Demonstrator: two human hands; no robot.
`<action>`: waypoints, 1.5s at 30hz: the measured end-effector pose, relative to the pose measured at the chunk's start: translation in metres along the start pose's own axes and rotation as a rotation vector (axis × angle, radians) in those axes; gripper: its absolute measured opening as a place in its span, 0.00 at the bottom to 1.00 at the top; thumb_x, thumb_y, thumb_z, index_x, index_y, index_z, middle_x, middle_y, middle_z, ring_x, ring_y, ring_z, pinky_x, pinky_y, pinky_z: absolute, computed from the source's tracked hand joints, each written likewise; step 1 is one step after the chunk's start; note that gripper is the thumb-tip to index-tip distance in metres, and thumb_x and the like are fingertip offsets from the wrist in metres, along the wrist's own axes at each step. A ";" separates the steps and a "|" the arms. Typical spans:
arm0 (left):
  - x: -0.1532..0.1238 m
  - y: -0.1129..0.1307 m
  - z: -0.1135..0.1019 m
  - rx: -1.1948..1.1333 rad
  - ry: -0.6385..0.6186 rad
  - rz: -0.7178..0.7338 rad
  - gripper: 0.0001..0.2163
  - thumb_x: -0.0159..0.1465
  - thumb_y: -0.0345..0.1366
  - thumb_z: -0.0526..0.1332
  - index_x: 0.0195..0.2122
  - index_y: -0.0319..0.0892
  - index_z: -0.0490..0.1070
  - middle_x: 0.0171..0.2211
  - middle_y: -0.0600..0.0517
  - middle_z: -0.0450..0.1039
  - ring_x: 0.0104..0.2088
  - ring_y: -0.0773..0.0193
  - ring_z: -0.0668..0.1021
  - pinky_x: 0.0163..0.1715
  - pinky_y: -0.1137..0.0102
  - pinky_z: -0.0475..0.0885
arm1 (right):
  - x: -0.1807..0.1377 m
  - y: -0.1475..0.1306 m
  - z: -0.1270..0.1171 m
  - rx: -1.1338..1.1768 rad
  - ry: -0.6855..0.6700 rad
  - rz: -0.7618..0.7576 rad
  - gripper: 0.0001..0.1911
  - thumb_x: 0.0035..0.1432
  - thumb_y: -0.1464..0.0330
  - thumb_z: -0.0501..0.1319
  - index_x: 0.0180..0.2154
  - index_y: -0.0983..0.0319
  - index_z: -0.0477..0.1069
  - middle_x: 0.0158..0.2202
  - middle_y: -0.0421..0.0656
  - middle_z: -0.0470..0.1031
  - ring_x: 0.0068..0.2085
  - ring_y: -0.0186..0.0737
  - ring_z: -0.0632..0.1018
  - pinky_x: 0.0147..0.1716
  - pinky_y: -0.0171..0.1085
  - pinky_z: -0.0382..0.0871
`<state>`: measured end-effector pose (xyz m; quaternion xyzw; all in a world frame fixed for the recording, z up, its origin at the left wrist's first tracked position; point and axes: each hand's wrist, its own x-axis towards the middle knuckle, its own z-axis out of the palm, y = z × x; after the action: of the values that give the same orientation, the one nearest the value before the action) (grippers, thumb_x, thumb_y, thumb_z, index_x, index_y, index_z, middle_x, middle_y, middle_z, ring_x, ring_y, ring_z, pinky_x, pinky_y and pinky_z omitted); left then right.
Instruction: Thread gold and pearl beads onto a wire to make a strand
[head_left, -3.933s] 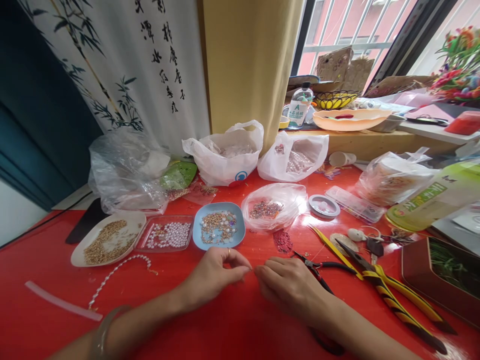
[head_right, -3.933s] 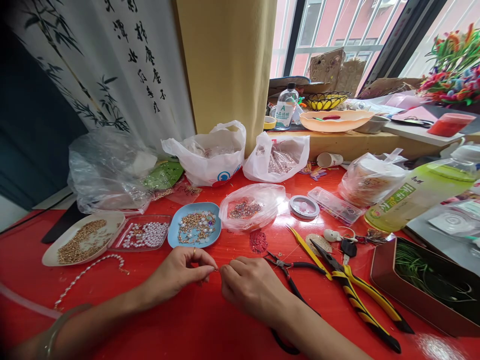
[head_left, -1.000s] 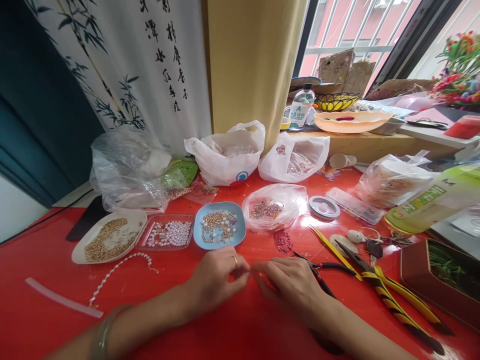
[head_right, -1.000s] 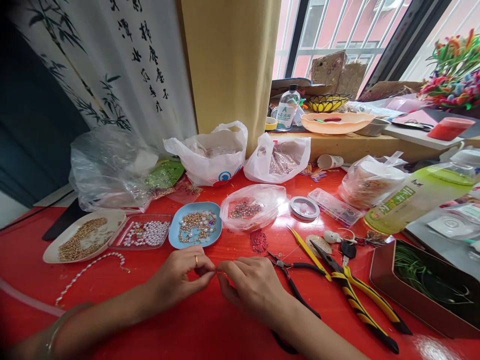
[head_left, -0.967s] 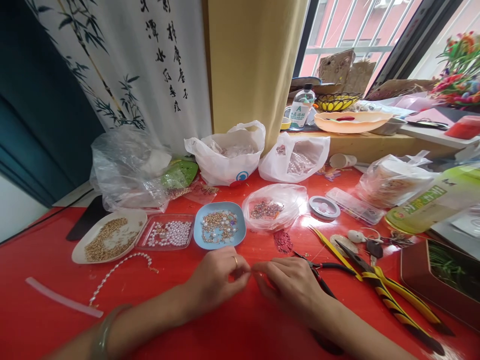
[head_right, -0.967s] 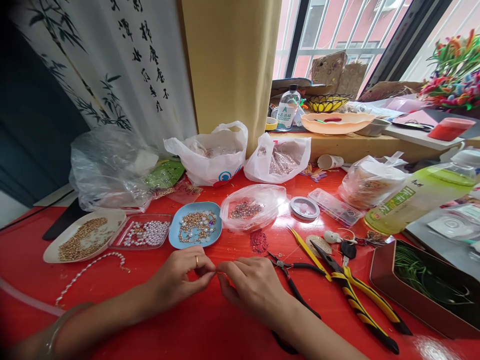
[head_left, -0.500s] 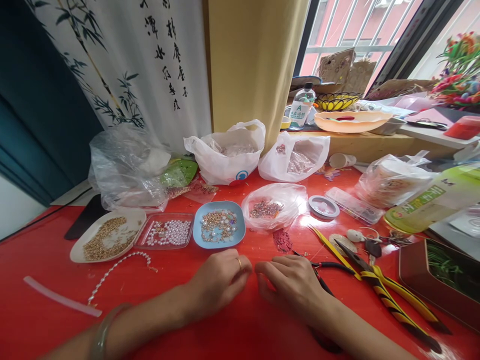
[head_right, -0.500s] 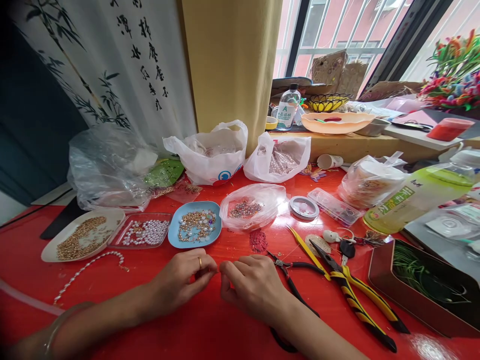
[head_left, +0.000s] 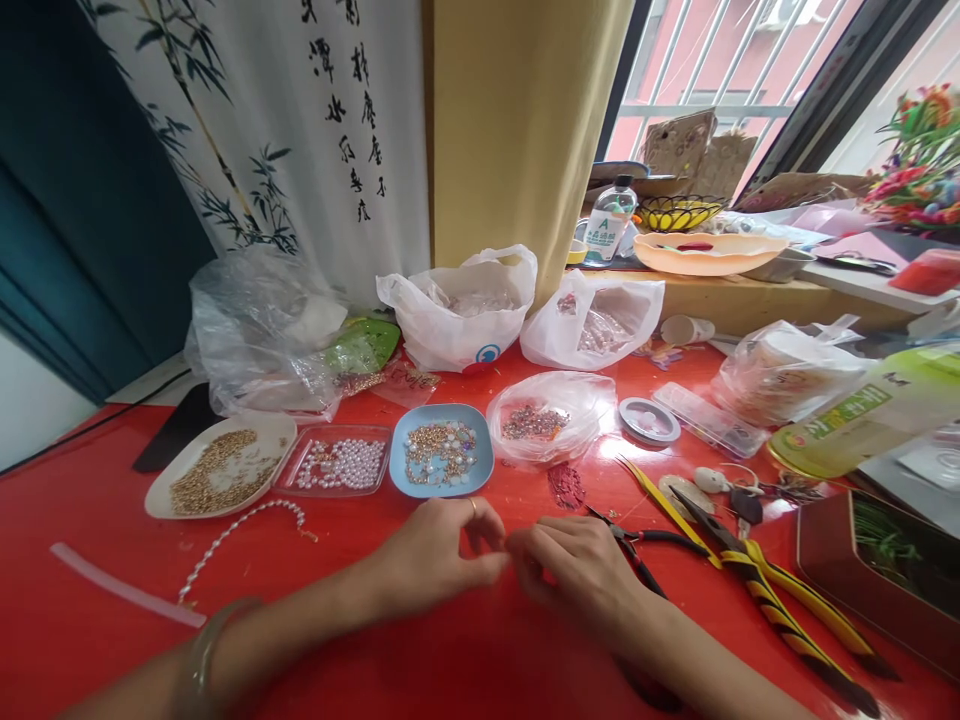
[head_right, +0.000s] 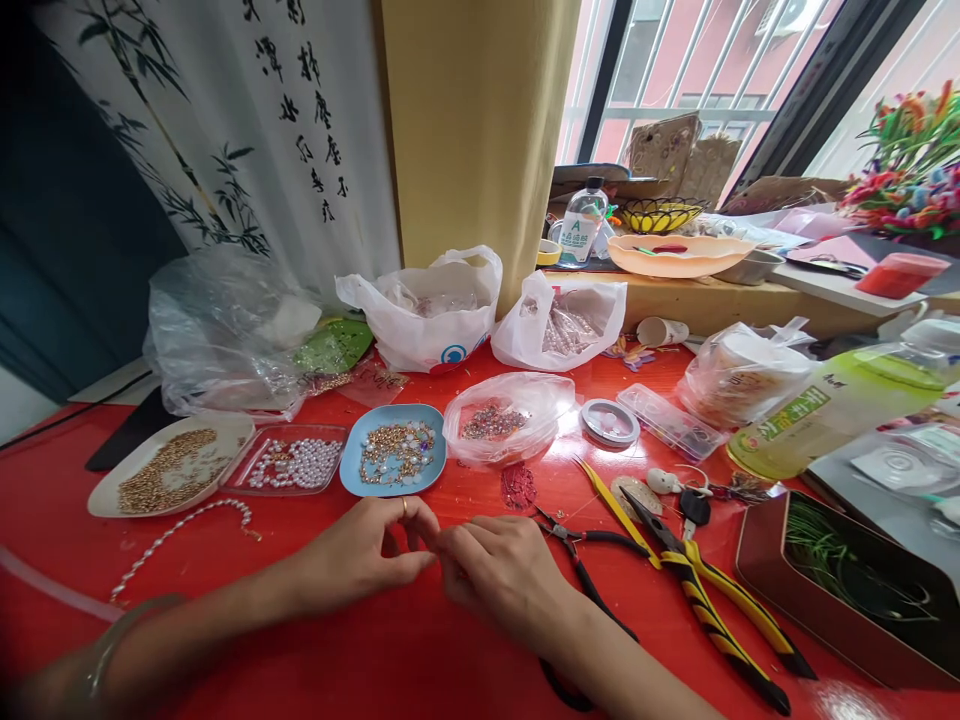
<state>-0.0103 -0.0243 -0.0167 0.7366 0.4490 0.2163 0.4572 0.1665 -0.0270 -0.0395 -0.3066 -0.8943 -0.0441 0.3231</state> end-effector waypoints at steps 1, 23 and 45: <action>0.002 -0.001 0.000 -0.076 -0.004 -0.049 0.06 0.53 0.35 0.58 0.31 0.39 0.70 0.30 0.52 0.73 0.31 0.66 0.73 0.30 0.73 0.66 | 0.000 0.000 0.000 0.002 -0.010 -0.013 0.12 0.52 0.77 0.48 0.23 0.63 0.65 0.14 0.34 0.61 0.15 0.27 0.59 0.16 0.30 0.49; 0.008 -0.013 0.001 -0.541 -0.126 -0.313 0.04 0.47 0.32 0.62 0.23 0.37 0.71 0.17 0.56 0.70 0.21 0.72 0.69 0.24 0.76 0.62 | 0.000 -0.001 -0.003 -0.005 -0.097 -0.027 0.12 0.55 0.75 0.49 0.22 0.64 0.65 0.16 0.36 0.66 0.18 0.29 0.61 0.18 0.31 0.48; 0.007 -0.009 0.006 -0.545 -0.021 -0.446 0.06 0.44 0.33 0.63 0.20 0.36 0.70 0.17 0.54 0.68 0.19 0.70 0.68 0.21 0.75 0.60 | 0.007 0.029 -0.042 -0.252 -0.311 0.160 0.10 0.58 0.68 0.49 0.36 0.61 0.67 0.31 0.42 0.75 0.30 0.37 0.74 0.25 0.32 0.59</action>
<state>-0.0069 -0.0198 -0.0280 0.4735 0.5197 0.2155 0.6777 0.2023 -0.0111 -0.0052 -0.4176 -0.8936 -0.0820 0.1426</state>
